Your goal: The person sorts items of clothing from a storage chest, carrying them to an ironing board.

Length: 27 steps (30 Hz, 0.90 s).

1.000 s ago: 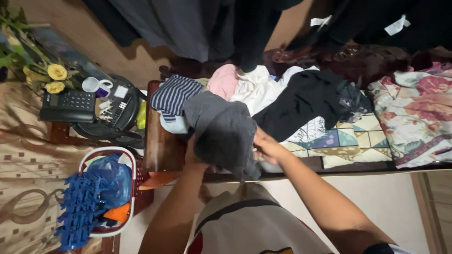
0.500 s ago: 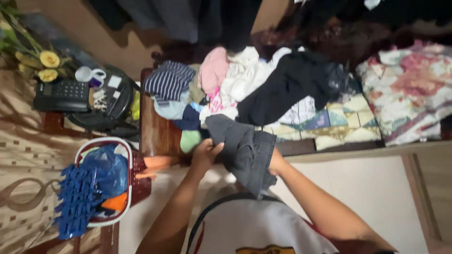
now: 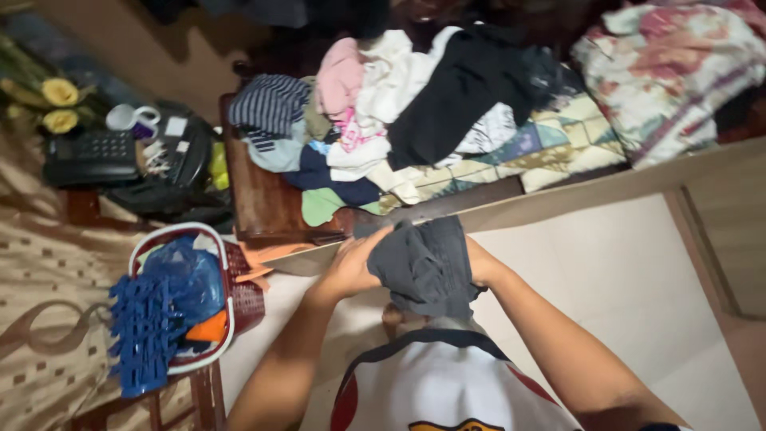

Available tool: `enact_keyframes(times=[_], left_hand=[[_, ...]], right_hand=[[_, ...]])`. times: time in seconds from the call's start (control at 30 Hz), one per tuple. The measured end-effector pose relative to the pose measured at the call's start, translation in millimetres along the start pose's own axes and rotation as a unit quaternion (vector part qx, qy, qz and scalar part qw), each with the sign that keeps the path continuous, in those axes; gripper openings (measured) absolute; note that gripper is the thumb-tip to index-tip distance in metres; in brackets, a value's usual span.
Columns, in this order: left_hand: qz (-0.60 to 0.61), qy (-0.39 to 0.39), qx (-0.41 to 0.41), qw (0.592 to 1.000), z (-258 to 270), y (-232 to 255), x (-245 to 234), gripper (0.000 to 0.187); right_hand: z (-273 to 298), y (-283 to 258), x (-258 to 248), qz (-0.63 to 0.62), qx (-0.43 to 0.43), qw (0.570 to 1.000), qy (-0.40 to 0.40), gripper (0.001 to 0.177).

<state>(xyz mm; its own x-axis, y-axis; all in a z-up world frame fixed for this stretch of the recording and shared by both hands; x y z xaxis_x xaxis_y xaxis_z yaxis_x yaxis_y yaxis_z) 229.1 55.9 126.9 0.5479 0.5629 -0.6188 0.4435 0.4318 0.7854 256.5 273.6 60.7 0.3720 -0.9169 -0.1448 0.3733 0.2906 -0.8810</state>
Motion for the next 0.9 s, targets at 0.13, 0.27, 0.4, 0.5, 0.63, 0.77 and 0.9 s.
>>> enact_keyframes(times=[0.13, 0.27, 0.4, 0.5, 0.63, 0.77, 0.9], left_hand=[[0.052, 0.095, 0.116, 0.987, -8.7, 14.9, 8.3, 0.069], [0.046, 0.038, 0.065, 0.996, -40.1, 39.4, 43.3, 0.061], [-0.059, -0.068, 0.062, 0.994, -85.9, 90.2, 96.2, 0.072], [-0.120, -0.121, 0.111, 0.979, -125.2, 137.7, 153.9, 0.074], [-0.117, -0.162, 0.181, 0.963, -162.8, 212.8, 250.6, 0.071], [-0.103, -0.184, 0.260, 0.942, -190.7, 304.4, 343.3, 0.069], [-0.074, -0.252, 0.313, 0.913, -210.6, 396.1, 429.9, 0.067]], right_hand=[[38.8, 14.0, -16.6, -0.287, 0.071, 0.954, 0.054, 0.055], [86.2, 65.1, -71.0, -0.396, 0.076, 0.898, 0.174, 0.064], [168.4, 74.6, -137.1, -0.170, -0.066, 0.923, 0.339, 0.062], [243.5, 52.9, -145.0, 0.157, -0.087, 0.899, 0.399, 0.087], [311.0, 51.9, -164.6, 0.267, -0.052, 0.882, 0.385, 0.103], [390.2, 89.2, -207.7, 0.223, 0.039, 0.877, 0.423, 0.114], [480.4, 145.9, -252.2, 0.163, 0.118, 0.853, 0.481, 0.093]])
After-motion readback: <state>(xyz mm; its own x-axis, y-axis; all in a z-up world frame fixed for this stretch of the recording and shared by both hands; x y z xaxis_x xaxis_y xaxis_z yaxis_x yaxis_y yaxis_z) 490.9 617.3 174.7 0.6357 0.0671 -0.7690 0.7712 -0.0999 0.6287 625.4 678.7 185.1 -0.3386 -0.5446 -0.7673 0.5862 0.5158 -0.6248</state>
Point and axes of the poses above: each hand's wrist, its own z-axis away from the middle knuckle, its own x-axis out of the palm, y = z × x, the point moved 8 cm from there along -z, towards the middle knuckle, and after that the axes turned 12 degrees about x, right-handed, at the moved point
